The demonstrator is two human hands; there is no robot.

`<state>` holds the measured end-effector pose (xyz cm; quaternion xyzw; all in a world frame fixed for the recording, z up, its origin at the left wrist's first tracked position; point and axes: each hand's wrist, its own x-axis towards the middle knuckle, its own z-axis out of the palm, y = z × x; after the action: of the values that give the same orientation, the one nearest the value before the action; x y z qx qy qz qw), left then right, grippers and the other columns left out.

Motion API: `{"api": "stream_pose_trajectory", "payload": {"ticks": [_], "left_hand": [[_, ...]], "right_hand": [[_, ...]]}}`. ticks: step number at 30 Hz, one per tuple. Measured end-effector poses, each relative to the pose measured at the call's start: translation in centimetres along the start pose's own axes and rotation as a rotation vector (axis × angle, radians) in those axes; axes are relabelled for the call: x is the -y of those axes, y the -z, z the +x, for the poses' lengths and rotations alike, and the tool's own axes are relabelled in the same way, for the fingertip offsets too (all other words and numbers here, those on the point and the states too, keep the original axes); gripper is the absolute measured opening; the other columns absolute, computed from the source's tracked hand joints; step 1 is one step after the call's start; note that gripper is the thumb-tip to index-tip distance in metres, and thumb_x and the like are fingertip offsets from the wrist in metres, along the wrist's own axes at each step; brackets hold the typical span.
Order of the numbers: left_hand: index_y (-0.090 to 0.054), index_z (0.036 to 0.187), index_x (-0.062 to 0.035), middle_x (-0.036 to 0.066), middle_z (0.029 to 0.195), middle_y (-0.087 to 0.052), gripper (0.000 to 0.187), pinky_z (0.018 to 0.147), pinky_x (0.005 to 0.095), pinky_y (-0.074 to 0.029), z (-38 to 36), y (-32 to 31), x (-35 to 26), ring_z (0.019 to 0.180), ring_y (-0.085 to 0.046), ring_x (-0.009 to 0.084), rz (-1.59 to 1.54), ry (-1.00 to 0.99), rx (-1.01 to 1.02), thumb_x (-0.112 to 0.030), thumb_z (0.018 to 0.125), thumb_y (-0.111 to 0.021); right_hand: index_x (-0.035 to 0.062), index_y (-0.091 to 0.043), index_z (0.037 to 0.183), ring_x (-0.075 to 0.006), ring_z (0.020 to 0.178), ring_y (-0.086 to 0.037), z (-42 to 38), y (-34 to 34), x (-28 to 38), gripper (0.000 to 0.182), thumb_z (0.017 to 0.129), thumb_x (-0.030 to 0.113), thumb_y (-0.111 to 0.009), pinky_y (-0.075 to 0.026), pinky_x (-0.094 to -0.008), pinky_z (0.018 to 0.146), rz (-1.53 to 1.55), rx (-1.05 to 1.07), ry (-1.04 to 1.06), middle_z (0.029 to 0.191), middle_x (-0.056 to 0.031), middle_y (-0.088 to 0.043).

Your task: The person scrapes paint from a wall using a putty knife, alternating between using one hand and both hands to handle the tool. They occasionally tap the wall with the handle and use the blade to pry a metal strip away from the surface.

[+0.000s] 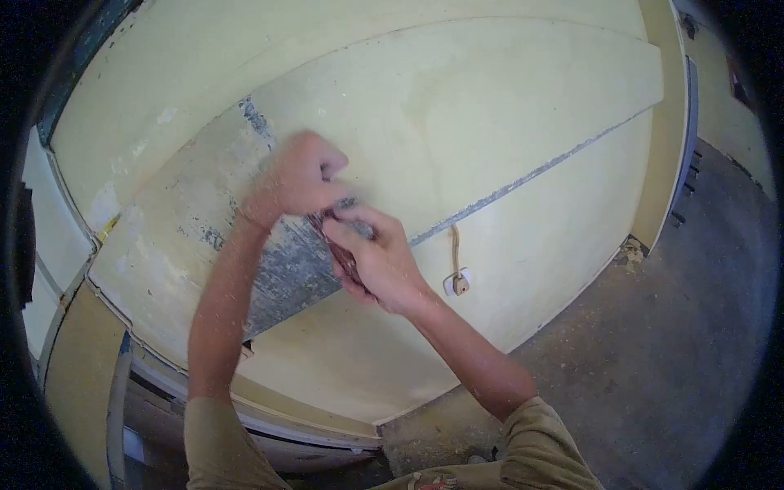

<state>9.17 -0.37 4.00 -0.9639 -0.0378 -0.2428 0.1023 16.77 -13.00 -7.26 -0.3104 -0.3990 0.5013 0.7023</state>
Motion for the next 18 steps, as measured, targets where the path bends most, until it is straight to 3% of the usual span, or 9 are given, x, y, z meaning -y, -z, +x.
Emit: {"api": "stream_pose_trajectory", "payload": {"ticks": [2, 5, 6, 7, 10, 13, 15, 16, 18], "left_hand": [[-0.043, 0.053, -0.0022, 0.018, 0.050, -0.038, 0.028, 0.048, 0.0428, -0.033, 0.5, 1.1, -0.2, 0.047, -0.038, 0.0333, 0.015, 0.081, 0.123, -0.021, 0.059, -0.062], [-0.042, 0.052, -0.0021, 0.018, 0.049, -0.036, 0.028, 0.047, 0.0412, -0.034, -2.2, -2.3, -1.2, 0.045, -0.038, 0.0297, 0.043, 0.016, 0.109, -0.020, 0.058, -0.063], [-0.049, 0.051, -0.0030, 0.021, 0.052, -0.043, 0.025, 0.048, 0.0461, -0.036, -2.3, -2.7, -1.0, 0.048, -0.041, 0.0378, 0.075, 0.037, 0.133, -0.023, 0.058, -0.061], [-0.049, 0.051, -0.0030, 0.021, 0.052, -0.043, 0.025, 0.048, 0.0461, -0.036, -1.8, -1.8, -0.5, 0.048, -0.041, 0.0378, 0.080, 0.028, 0.133, -0.023, 0.058, -0.061], [-0.043, 0.052, -0.0008, 0.020, 0.051, -0.040, 0.028, 0.047, 0.0435, -0.035, 1.4, 2.9, 1.8, 0.049, -0.035, 0.0374, 0.094, -0.026, -0.019, -0.022, 0.057, -0.061], [-0.039, 0.054, 0.0000, 0.014, 0.048, -0.039, 0.029, 0.047, 0.0393, -0.035, 1.7, 4.3, 1.1, 0.046, -0.036, 0.0285, 0.164, 0.047, -0.006, -0.018, 0.060, -0.062], [-0.038, 0.055, -0.0022, 0.005, 0.049, -0.037, 0.027, 0.046, 0.0315, -0.030, -1.9, 0.3, 0.6, 0.050, -0.034, 0.0118, -0.258, 0.212, -0.061, -0.008, 0.062, -0.063], [-0.047, 0.055, -0.0033, 0.002, 0.054, -0.050, 0.020, 0.049, 0.0291, -0.037, -4.6, -2.4, -1.1, 0.052, -0.043, 0.0100, -0.437, 0.244, -0.070, -0.004, 0.067, -0.063], [-0.067, 0.074, -0.0068, 0.002, 0.071, -0.065, 0.004, 0.054, 0.0247, -0.045, -12.3, -9.4, -4.3, 0.062, -0.058, 0.0092, -0.880, 0.446, -0.087, -0.009, 0.072, -0.067]], "right_hand": [[0.0043, -0.059, 0.099, -0.0118, 0.035, -0.042, -0.1, -0.1, 0.3, 0.023, 0.095, 0.027, -0.060, -0.023, -0.0274, 0.029, -0.001, 0.025, 0.047, 0.058, -0.0060, -0.051], [0.0041, -0.059, 0.100, -0.0119, 0.036, -0.042, -1.8, 0.5, -1.3, 0.024, 0.094, 0.027, -0.061, -0.023, -0.0273, 0.030, -0.030, -0.029, -0.009, 0.058, -0.0062, -0.051], [0.0042, -0.059, 0.102, -0.0118, 0.036, -0.042, -1.9, 0.5, -1.6, 0.025, 0.094, 0.027, -0.061, -0.024, -0.0274, 0.031, -0.033, -0.023, -0.014, 0.058, -0.0060, -0.051], [0.0043, -0.059, 0.103, -0.0117, 0.037, -0.042, -2.0, 0.5, -1.7, 0.025, 0.094, 0.028, -0.061, -0.024, -0.0274, 0.031, -0.034, -0.019, -0.019, 0.058, -0.0058, -0.051], [0.0044, -0.057, 0.103, -0.0111, 0.038, -0.044, 1.6, -1.5, 2.7, 0.026, 0.094, 0.028, -0.062, -0.025, -0.0257, 0.032, -0.051, 0.045, 0.058, 0.057, -0.0059, -0.052], [0.0046, -0.057, 0.104, -0.0113, 0.038, -0.044, 1.6, -2.3, 2.7, 0.026, 0.094, 0.028, -0.061, -0.026, -0.0263, 0.032, 0.003, 0.062, 0.109, 0.056, -0.0051, -0.051], [0.0035, -0.058, 0.105, -0.0109, 0.038, -0.043, -1.7, -0.4, 0.1, 0.029, 0.095, 0.031, -0.060, -0.026, -0.0268, 0.033, -0.080, 0.063, 0.069, 0.055, -0.0039, -0.050], [0.0023, -0.059, 0.106, -0.0104, 0.037, -0.041, -3.9, 1.0, -1.6, 0.033, 0.095, 0.033, -0.059, -0.026, -0.0273, 0.034, -0.181, 0.065, 0.042, 0.054, -0.0027, -0.048], [0.0034, -0.060, 0.105, -0.0091, 0.037, -0.040, -9.6, 5.2, -6.1, 0.037, 0.094, 0.039, -0.060, -0.027, -0.0273, 0.035, -0.296, 0.078, -0.187, 0.051, 0.0002, -0.046]]}}
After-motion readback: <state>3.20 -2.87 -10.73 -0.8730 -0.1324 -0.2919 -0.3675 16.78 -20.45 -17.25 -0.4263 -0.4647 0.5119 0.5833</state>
